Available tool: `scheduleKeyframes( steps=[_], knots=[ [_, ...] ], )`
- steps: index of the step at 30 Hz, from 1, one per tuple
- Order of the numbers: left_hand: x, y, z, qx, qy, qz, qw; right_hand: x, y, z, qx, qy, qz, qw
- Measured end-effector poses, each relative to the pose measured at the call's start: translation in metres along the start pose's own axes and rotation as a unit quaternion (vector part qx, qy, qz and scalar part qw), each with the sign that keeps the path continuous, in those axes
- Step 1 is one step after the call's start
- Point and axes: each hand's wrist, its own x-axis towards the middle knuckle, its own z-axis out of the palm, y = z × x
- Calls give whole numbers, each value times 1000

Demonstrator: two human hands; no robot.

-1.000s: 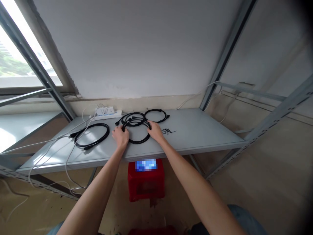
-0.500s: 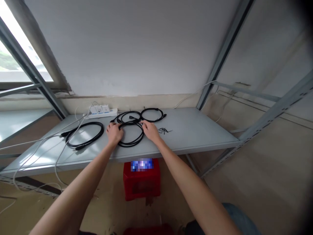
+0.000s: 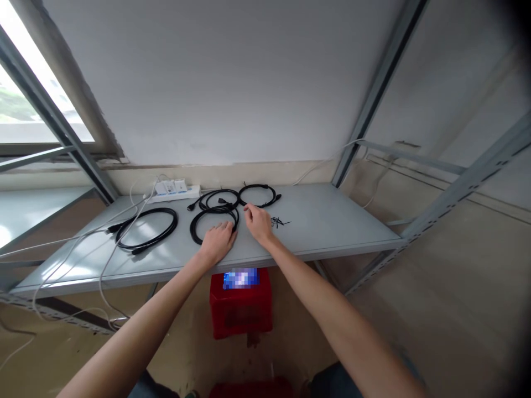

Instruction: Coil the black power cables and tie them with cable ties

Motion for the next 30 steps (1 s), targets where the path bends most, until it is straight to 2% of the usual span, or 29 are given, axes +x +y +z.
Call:
scheduleKeyframes(
  steps=[3,7,11,14,16,25,30],
  knots=[
    [4,-5,-3,15,-20,-16,1000,-7,29,-24,-9,10,-23,1000],
    [7,-4,-2,7,-20,-70,997,-18,84,-62,-40,49,7,998],
    [12,-1,0,-3,-22,-92,996,-21,117,-75,-37,-18,42,998],
    [18,-2,0,-2,-34,-94,995,-17,120,-66,-33,-64,39,997],
    [21,-3,1,-2,-33,-96,995,-12,118,-59,-38,-73,35,996],
    [20,-4,2,-4,-14,-95,995,0,121,-48,-2,-71,31,997],
    [18,-5,1,-17,-14,-87,996,0,120,-49,64,-57,77,993]
  ],
)
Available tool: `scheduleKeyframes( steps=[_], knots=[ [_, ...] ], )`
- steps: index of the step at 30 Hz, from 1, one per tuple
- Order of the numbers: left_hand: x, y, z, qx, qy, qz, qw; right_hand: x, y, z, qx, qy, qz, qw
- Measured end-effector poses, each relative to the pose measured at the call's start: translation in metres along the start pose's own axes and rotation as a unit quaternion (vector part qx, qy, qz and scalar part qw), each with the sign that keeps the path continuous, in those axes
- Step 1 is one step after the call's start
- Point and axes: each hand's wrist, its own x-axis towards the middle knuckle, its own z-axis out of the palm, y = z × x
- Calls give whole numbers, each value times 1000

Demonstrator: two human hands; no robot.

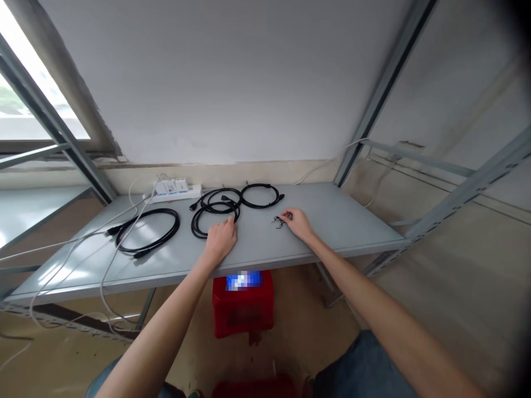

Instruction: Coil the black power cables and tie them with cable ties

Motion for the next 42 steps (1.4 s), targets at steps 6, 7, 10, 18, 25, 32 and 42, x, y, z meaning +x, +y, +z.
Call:
scheduleKeyframes(
  steps=[6,7,10,18,25,32,42],
  knots=[
    [-1,0,0,-12,-7,6,1000,5,9,3,123,22,38,991],
    [-1,0,1,-14,-7,7,1000,6,12,4,141,25,46,989],
    [0,-1,3,-18,-5,10,1000,8,16,5,178,25,57,982],
    [-2,2,0,0,-10,15,1000,4,12,0,177,49,62,981],
    [-4,3,-1,7,-5,19,1000,5,16,3,249,68,93,962],
    [-3,3,0,13,-6,16,1000,2,13,2,273,58,107,954],
    [-5,4,-2,24,-7,15,1000,-1,9,2,303,69,89,946]
  ],
)
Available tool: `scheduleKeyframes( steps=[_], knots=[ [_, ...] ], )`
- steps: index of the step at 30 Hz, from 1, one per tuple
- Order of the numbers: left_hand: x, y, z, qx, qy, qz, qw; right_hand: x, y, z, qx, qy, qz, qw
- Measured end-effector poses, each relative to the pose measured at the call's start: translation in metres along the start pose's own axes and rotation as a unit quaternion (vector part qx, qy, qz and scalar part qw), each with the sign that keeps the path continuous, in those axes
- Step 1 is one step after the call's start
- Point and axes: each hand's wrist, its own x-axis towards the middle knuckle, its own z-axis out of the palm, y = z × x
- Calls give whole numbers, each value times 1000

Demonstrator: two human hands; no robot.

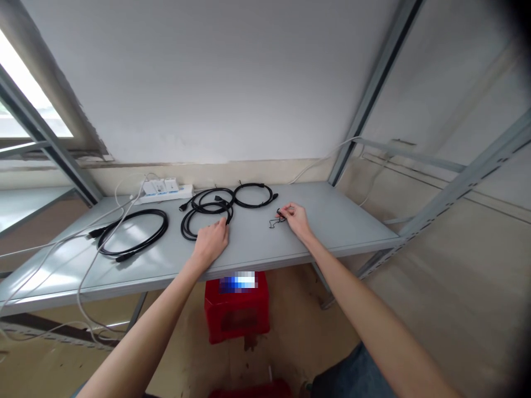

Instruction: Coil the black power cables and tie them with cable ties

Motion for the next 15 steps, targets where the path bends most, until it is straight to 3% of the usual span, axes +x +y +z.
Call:
scheduleKeyframes(
  steps=[6,15],
  knots=[
    [-1,1,-2,3,2,4,1000,2,4,0,13,-37,-17,999],
    [-1,1,-1,-1,-1,1,1000,4,7,0,-4,-28,-71,997]
  ],
)
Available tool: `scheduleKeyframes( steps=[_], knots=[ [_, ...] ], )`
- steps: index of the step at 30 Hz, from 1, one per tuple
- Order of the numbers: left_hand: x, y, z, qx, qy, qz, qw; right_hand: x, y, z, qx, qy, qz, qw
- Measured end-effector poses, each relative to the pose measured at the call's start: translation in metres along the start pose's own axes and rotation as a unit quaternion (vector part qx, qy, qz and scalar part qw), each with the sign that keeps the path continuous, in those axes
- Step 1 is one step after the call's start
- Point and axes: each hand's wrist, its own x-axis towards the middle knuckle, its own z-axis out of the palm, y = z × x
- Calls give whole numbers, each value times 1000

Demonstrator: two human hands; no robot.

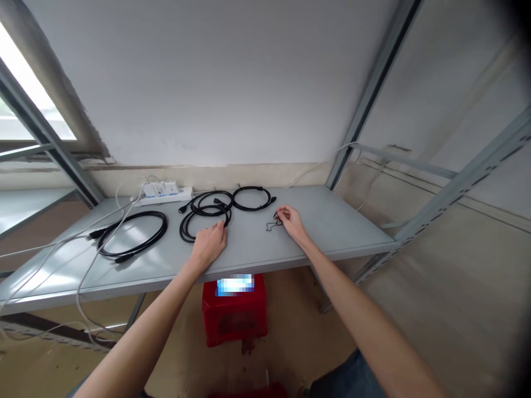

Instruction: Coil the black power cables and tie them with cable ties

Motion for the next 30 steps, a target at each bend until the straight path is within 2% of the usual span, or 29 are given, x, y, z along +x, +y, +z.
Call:
scheduleKeyframes(
  steps=[19,30],
  knots=[
    [1,-3,5,-8,27,9,1000,0,2,-2,-69,-24,-18,997],
    [4,-2,4,-4,10,-4,1000,-9,-19,6,-197,-11,-58,979]
  ],
)
